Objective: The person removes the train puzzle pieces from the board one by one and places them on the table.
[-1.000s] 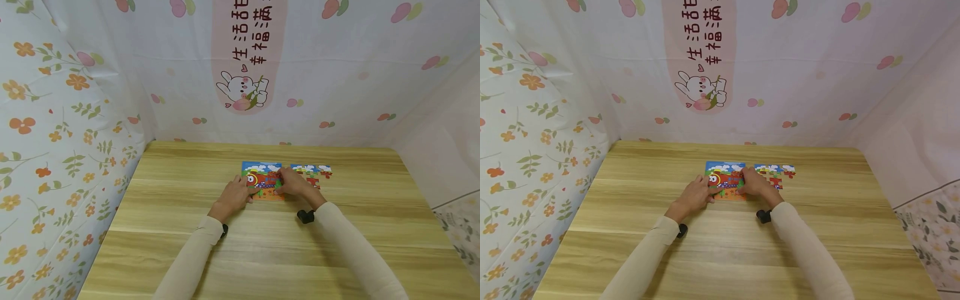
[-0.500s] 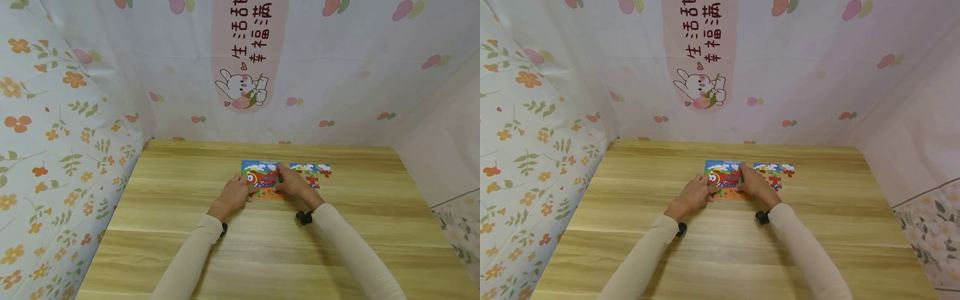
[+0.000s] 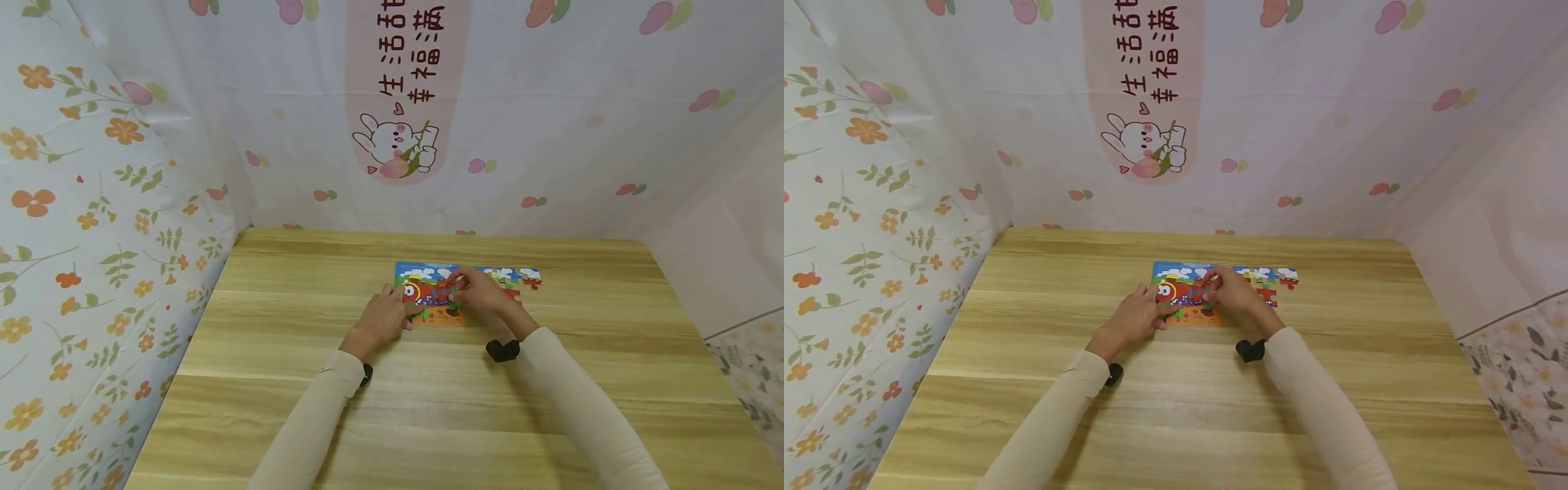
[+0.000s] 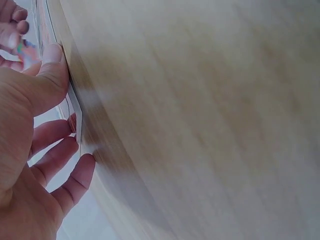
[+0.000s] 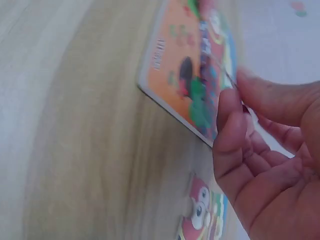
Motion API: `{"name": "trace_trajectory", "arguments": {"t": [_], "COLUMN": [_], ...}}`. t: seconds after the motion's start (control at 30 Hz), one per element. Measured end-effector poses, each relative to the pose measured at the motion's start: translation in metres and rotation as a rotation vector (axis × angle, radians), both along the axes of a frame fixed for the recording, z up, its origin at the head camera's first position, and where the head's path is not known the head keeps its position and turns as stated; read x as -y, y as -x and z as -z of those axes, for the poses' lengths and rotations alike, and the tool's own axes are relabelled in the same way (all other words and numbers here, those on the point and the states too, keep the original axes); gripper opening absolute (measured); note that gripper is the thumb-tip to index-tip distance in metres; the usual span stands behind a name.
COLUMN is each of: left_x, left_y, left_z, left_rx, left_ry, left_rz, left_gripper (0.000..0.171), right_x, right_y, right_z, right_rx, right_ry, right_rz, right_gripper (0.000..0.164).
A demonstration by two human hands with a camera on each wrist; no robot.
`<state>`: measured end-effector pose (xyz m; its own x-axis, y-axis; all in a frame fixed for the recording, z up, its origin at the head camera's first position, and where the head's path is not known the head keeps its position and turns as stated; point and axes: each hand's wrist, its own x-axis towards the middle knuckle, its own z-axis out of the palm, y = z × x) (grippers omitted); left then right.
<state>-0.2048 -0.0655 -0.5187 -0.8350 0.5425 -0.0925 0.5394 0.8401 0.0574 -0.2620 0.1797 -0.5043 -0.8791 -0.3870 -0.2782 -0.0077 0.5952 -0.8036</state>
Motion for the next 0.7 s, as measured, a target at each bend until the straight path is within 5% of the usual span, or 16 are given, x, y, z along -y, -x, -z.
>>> {"name": "trace_trajectory", "arguments": {"t": [0.17, 0.43, 0.7], "left_x": [0.0, 0.0, 0.0], "left_y": [-0.001, 0.0, -0.001], "left_z": [-0.002, 0.001, 0.001], "left_rx": [-0.013, -0.018, 0.0], "left_ry": [-0.007, -0.008, -0.043], "left_rz": [0.007, 0.011, 0.015], "left_gripper": [0.045, 0.045, 0.044], "right_x": [-0.018, -0.057, -0.093], "right_y": [0.004, 0.004, 0.002], "right_z": [-0.014, -0.025, -0.019], "right_rx": [0.074, 0.084, 0.027], "right_ry": [0.153, 0.155, 0.076], "right_rz": [0.093, 0.191, 0.234], "right_gripper": [0.035, 0.037, 0.037]}}
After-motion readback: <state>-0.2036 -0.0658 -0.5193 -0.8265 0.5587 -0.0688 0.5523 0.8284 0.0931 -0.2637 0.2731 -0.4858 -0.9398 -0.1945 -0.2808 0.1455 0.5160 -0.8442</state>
